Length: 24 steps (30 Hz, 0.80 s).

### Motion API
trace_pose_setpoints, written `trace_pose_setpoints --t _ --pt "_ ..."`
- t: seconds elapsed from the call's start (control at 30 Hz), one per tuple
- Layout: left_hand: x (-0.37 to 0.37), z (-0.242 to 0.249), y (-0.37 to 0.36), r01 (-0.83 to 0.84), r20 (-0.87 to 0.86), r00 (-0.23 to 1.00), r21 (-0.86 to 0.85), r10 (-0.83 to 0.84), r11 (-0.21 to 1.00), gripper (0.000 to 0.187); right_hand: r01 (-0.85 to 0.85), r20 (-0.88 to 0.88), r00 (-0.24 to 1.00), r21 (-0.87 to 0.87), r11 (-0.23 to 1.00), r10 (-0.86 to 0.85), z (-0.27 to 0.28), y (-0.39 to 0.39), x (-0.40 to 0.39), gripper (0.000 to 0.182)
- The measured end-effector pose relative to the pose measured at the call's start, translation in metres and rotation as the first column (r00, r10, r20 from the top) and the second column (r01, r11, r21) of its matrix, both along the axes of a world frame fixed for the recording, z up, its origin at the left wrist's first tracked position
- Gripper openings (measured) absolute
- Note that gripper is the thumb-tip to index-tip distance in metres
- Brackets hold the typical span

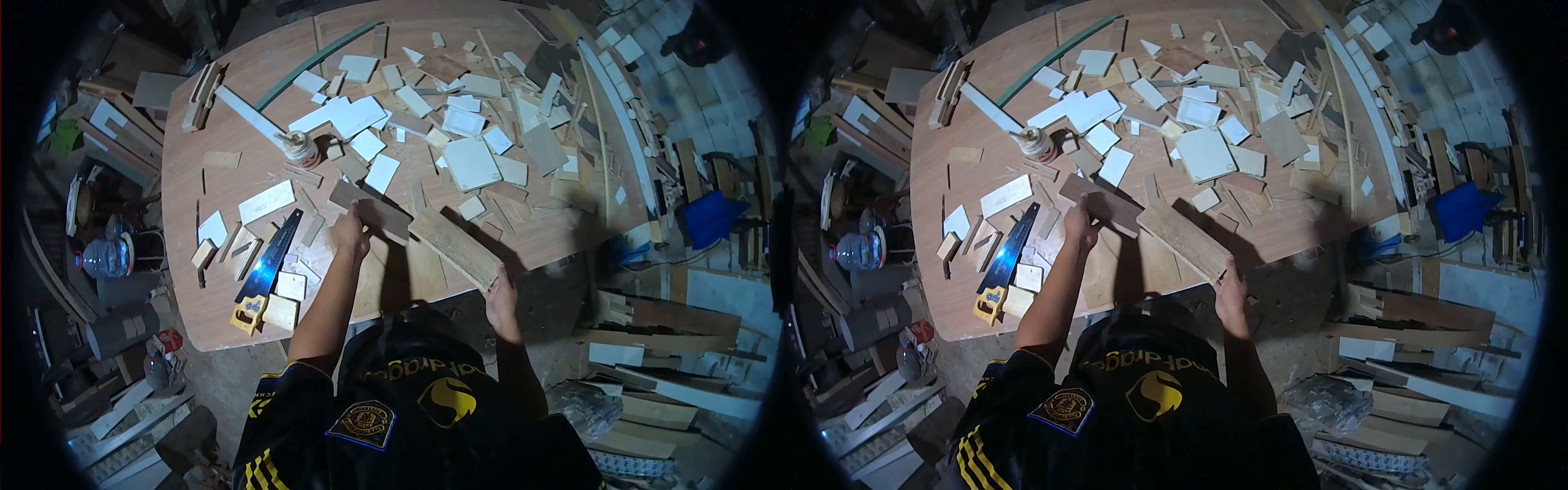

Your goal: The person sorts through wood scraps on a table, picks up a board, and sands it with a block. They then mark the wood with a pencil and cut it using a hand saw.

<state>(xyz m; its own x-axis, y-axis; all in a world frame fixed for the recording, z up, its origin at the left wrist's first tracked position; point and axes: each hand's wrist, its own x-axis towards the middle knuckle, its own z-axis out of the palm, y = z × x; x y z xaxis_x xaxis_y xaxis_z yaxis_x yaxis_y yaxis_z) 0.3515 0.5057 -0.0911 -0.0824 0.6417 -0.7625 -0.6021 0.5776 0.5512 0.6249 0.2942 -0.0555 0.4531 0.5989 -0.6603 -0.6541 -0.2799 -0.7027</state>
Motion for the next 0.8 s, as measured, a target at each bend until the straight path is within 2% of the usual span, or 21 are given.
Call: trace_pose_setpoints --t 0.07,0.1,0.13,0.2,0.23,0.27,0.33,0.4,0.43,0.5,0.57,0.6,0.67,0.7,0.73,0.77,0.8 --pt "0.023 0.013 0.007 0.037 -0.339 0.941 0.139 0.012 0.99 0.022 0.036 -0.017 0.999 0.007 0.999 -0.036 -0.007 -0.01 0.007 0.049" --pt "0.018 -0.009 0.016 0.266 -0.462 0.875 0.216 -0.141 0.939 0.022 0.057 -0.037 0.998 0.011 0.998 -0.057 -0.011 -0.016 0.009 0.048" --pt "0.028 -0.003 0.022 0.278 -0.46 0.874 0.216 -0.154 0.936 0.022 0.071 -0.035 0.997 0.011 0.997 -0.07 -0.014 -0.021 0.012 0.048" --pt "0.052 0.015 0.037 0.545 -0.811 0.584 0.408 0.017 0.732 0.028 0.133 -0.121 0.984 0.011 0.991 -0.13 -0.02 -0.031 0.02 0.043" --pt "0.057 0.015 0.048 0.616 -0.833 0.552 0.385 -0.028 0.687 0.042 0.147 -0.116 0.983 0.011 0.989 -0.145 -0.019 -0.033 0.023 0.043" --pt "0.067 0.027 0.053 0.624 -0.83 0.556 0.387 -0.038 0.679 0.042 0.171 -0.091 0.981 -0.018 0.985 -0.172 -0.018 -0.036 0.023 0.042" --pt "0.085 0.045 0.06 0.749 -0.892 0.404 0.449 0.201 0.487 0.048 0.208 -0.059 0.976 -0.049 0.977 -0.211 -0.013 -0.042 0.024 0.042" --pt "0.09 0.039 0.068 0.897 -0.93 0.211 0.307 0.3 0.319 0.06 0.2 -0.05 0.978 -0.006 0.98 -0.2 -0.005 -0.044 0.025 0.041" --pt "0.094 0.032 0.067 0.914 -0.947 0.155 0.246 0.283 0.322 0.061 0.211 -0.045 0.976 -0.002 0.977 -0.211 0.006 -0.043 0.024 0.041" --pt "0.101 0.034 0.057 0.92 -0.942 0.174 0.259 0.286 0.294 0.06 0.233 0.011 0.972 -0.092 0.968 -0.233 0.029 -0.043 0.023 0.035" --pt "0.106 0.035 0.047 0.927 -0.937 0.172 0.258 0.305 0.272 0.056 0.265 0.026 0.964 -0.029 0.964 -0.264 0.015 -0.054 0.03 0.034" --pt "0.107 0.034 0.041 0.943 -0.955 0.032 0.126 0.294 0.307 0.056 0.277 0.036 0.96 0.027 0.961 -0.278 0.006 -0.06 0.033 0.033" --pt "0.101 0.021 0.041 0.97 -0.955 -0.007 0.065 0.295 0.232 0.054 0.302 0.031 0.952 0.061 0.951 -0.305 0.003 -0.063 0.036 0.034" --pt "0.097 0.013 0.039 0.971 -0.946 -0.087 -0.01 0.314 0.237 0.053 0.312 0.025 0.948 0.097 0.945 -0.316 0.001 -0.064 0.036 0.035" --pt "0.091 0.005 0.036 0.972 -0.945 -0.089 -0.013 0.316 0.234 0.053 0.315 0.021 0.948 0.098 0.944 -0.319 0.005 -0.066 0.035 0.035" --pt "0.085 -0.004 0.035 0.977 -0.951 -0.118 -0.06 0.285 0.202 0.053 0.11 0.329 0.932 0.134 0.985 -0.149 0.013 -0.069 0.033 0.037" --pt "0.08 -0.013 0.036 0.98 -0.956 -0.148 -0.107 0.253 0.169 0.053 -0.099 0.608 0.794 0.1 0.99 0.018 0.018 -0.07 0.033 0.038"
